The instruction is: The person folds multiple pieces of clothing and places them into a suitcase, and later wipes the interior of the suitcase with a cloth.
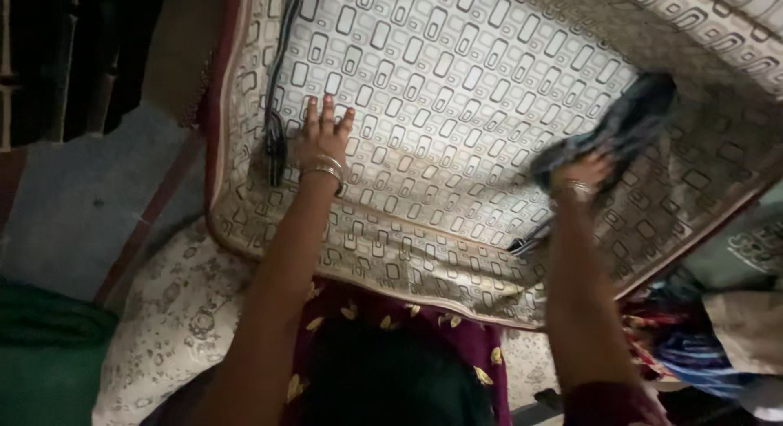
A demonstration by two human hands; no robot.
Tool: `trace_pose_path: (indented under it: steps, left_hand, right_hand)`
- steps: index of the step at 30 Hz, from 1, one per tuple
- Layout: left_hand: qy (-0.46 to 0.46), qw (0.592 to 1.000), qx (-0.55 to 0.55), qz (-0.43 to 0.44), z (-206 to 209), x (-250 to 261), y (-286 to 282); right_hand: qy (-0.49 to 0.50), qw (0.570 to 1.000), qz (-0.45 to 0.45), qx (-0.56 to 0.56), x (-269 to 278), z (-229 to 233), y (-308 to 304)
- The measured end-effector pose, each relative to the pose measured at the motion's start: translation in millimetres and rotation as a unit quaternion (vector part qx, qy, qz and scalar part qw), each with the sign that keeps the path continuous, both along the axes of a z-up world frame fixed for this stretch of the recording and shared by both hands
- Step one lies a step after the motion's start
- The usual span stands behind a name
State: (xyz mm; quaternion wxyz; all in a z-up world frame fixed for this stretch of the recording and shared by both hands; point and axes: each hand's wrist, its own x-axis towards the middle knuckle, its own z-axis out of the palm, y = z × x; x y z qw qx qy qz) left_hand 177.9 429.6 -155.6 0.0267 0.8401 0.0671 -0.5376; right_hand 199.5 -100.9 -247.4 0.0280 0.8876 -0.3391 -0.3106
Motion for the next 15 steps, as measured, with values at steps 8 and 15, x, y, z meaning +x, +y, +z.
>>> trace_pose_path:
  steps: [8, 15]
  left_hand:
    - [-0.314, 0.903, 0.029, 0.293, -16.5, -40.7, 29.8]
    - [-0.229, 0.818, -0.038, 0.527, -46.1, -57.8, 38.1]
  right_hand:
    - [-0.081, 0.982, 0.162, 0.046, 69.3, -39.3, 309.9]
    - [0.087, 0.748, 0.596, 0.278, 21.7, 79.8, 448.4]
